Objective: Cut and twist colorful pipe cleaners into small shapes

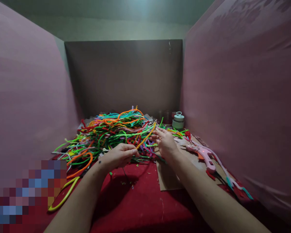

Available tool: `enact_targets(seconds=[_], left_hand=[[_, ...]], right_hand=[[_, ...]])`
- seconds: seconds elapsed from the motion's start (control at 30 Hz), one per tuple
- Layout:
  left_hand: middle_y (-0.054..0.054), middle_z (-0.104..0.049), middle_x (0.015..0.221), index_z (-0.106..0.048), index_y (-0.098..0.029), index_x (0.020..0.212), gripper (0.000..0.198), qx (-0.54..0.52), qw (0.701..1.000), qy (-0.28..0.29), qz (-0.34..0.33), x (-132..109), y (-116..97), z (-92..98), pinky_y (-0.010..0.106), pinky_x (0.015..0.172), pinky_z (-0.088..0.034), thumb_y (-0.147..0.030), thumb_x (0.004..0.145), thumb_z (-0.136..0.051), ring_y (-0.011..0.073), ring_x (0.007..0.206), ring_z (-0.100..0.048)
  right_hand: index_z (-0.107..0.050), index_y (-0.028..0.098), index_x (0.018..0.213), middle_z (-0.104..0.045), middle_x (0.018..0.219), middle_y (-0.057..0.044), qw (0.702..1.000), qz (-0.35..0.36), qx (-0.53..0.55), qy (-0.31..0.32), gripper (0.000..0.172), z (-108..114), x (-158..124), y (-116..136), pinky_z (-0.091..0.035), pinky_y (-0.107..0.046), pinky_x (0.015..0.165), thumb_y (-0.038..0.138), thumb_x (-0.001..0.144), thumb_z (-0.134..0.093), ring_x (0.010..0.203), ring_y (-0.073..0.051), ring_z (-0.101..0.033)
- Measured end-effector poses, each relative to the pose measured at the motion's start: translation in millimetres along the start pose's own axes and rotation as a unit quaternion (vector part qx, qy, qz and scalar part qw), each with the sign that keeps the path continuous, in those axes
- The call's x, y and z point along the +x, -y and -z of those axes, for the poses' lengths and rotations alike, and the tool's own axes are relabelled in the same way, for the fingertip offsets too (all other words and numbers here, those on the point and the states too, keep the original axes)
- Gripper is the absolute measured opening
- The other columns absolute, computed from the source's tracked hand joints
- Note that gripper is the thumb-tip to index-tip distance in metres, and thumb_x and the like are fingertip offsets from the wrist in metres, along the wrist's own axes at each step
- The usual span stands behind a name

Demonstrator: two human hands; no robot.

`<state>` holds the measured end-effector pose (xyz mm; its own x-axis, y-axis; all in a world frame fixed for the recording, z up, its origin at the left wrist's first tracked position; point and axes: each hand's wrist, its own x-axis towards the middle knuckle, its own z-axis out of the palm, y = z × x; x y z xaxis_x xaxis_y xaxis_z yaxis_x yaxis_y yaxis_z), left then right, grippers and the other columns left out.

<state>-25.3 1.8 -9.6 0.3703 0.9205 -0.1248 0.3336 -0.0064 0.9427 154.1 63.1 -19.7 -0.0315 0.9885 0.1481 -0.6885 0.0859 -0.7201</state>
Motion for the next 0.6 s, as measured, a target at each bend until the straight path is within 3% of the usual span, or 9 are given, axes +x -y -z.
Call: enact_targets(seconds=[0.17,0.3,0.43,0.53,0.6], left_hand=[[-0.009,-0.028,0.045,-0.057,-0.014,0.073,0.039,0.099,0.995,0.002,0.034,-1.5,-8.0,-7.2,0.018,0.035,-0.012,-0.052,0.072,-0.053,0.0031,0.037,-0.019],[-0.008,-0.032,0.047,-0.059,-0.014,0.071,0.039,0.146,0.988,-0.01,0.04,-2.6,-10.6,-8.0,0.018,0.036,-0.013,-0.052,0.072,-0.053,0.0032,0.037,-0.022],[-0.009,-0.03,0.044,-0.055,-0.016,0.067,0.032,0.074,0.99,-0.121,0.007,-2.8,-8.3,1.4,0.018,0.035,-0.016,-0.047,0.072,-0.057,0.0037,0.036,-0.023],[-0.009,-0.034,0.042,-0.052,-0.016,0.064,0.027,-0.015,0.97,-0.231,-0.069,-2.9,-7.0,10.2,0.017,0.035,-0.018,-0.039,0.068,-0.064,0.0032,0.035,-0.027],[-0.008,-0.037,0.041,-0.052,-0.015,0.063,0.024,-0.069,0.955,-0.263,-0.118,-3.9,-7.3,13.5,0.016,0.035,-0.019,-0.033,0.065,-0.068,0.0029,0.035,-0.03]], right_hand=[[-0.05,0.014,0.065,-0.055,0.05,0.002,0.997,-0.071,0.023,-0.024,0.012,2.7,4.2,3.9,-0.051,-0.026,0.052,0.015,0.075,-0.056,0.044,-0.009,-0.052],[-0.054,0.013,0.076,-0.06,0.054,-0.001,0.997,-0.065,-0.035,0.002,0.007,7.4,6.8,10.1,-0.048,-0.023,0.05,0.018,0.08,-0.05,0.046,-0.01,-0.055],[-0.054,0.013,0.081,-0.052,0.046,0.004,0.987,-0.02,-0.153,0.05,0.014,9.8,5.3,7.2,-0.04,-0.018,0.041,0.025,0.078,-0.05,0.039,-0.007,-0.046],[-0.054,0.013,0.075,-0.043,0.042,0.008,0.965,-0.036,-0.242,0.096,0.013,6.6,-0.5,-0.7,-0.035,-0.018,0.036,0.027,0.075,-0.051,0.035,-0.006,-0.037],[-0.054,0.014,0.074,-0.038,0.042,0.009,0.948,-0.045,-0.287,0.129,0.012,2.8,-7.5,-6.0,-0.035,-0.018,0.035,0.025,0.074,-0.05,0.035,-0.006,-0.033]])
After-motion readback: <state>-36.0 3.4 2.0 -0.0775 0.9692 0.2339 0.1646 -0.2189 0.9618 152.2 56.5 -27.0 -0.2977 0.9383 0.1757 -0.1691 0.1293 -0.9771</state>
